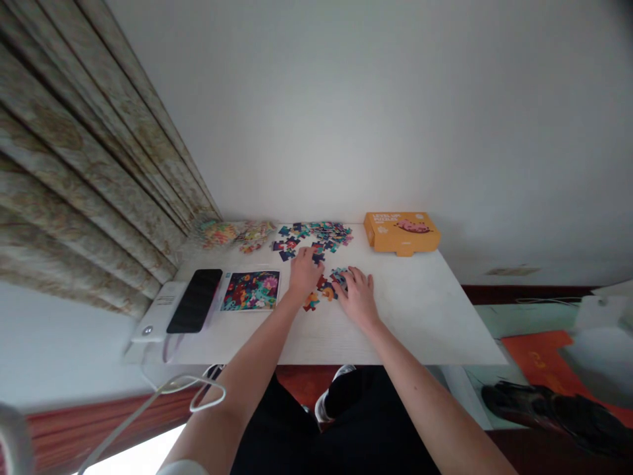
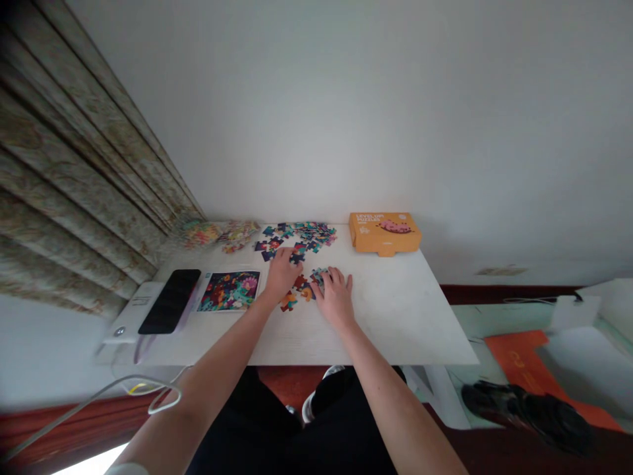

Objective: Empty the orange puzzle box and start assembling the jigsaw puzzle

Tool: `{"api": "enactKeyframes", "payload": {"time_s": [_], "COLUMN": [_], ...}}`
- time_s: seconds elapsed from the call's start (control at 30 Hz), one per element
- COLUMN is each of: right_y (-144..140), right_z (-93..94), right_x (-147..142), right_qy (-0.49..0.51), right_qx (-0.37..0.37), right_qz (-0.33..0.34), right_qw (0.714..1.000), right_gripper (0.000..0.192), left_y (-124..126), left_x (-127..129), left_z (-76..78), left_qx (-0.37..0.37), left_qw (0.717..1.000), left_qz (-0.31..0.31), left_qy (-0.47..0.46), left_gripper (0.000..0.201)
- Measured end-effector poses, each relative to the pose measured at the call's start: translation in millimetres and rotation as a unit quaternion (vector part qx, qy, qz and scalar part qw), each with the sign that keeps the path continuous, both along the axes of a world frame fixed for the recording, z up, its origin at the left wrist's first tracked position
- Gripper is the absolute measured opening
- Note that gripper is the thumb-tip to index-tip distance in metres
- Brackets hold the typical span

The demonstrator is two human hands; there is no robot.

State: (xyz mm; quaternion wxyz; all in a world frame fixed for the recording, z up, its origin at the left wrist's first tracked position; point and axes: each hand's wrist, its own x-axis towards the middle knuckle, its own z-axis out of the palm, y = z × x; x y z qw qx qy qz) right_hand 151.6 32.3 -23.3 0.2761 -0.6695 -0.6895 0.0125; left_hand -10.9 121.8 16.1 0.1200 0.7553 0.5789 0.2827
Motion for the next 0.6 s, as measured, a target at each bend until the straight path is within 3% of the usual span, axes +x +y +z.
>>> {"api": "enactKeyframes", "payload": {"time_s": [0.1, 0.23, 0.4, 0.5, 0.6], "right_y": [-1, -1, 20, 49, 86], "right_z": [-1.7, -4.5, 1.1, 11.0, 21.7], "right_x": [0, 3, 6, -2, -22], "right_qy": [0.005, 0.022, 0.041, 0.039, 0.047], "right_qx": [0.011, 0.021, 0.028, 0.022, -0.021], "right_qz": [-0.004, -0.008, 0.0, 0.012, 0.072], "right_qw": [1.0, 1.0, 0.999, 0.999, 0.996], "right_gripper": [0.036, 0.035, 0.028, 0.022, 0.019], "left_y": [-40, -69, -75, -74, -73], "left_x": [-16, -41, -48, -43, -40], "left_z": [-9.5, -20.0, -26.1, -26.5, -26.1], "left_qx": [-0.007, 0.025, 0.038, 0.033, 0.029], "left_qw": [0.99, 0.973, 0.968, 0.972, 0.975], "left_qz": [-0.134, -0.207, -0.204, -0.185, -0.16], "left_qy": [0.044, 0.097, 0.139, 0.142, 0.15], "left_gripper": [0.029, 0.041, 0.051, 0.048, 0.047]}}
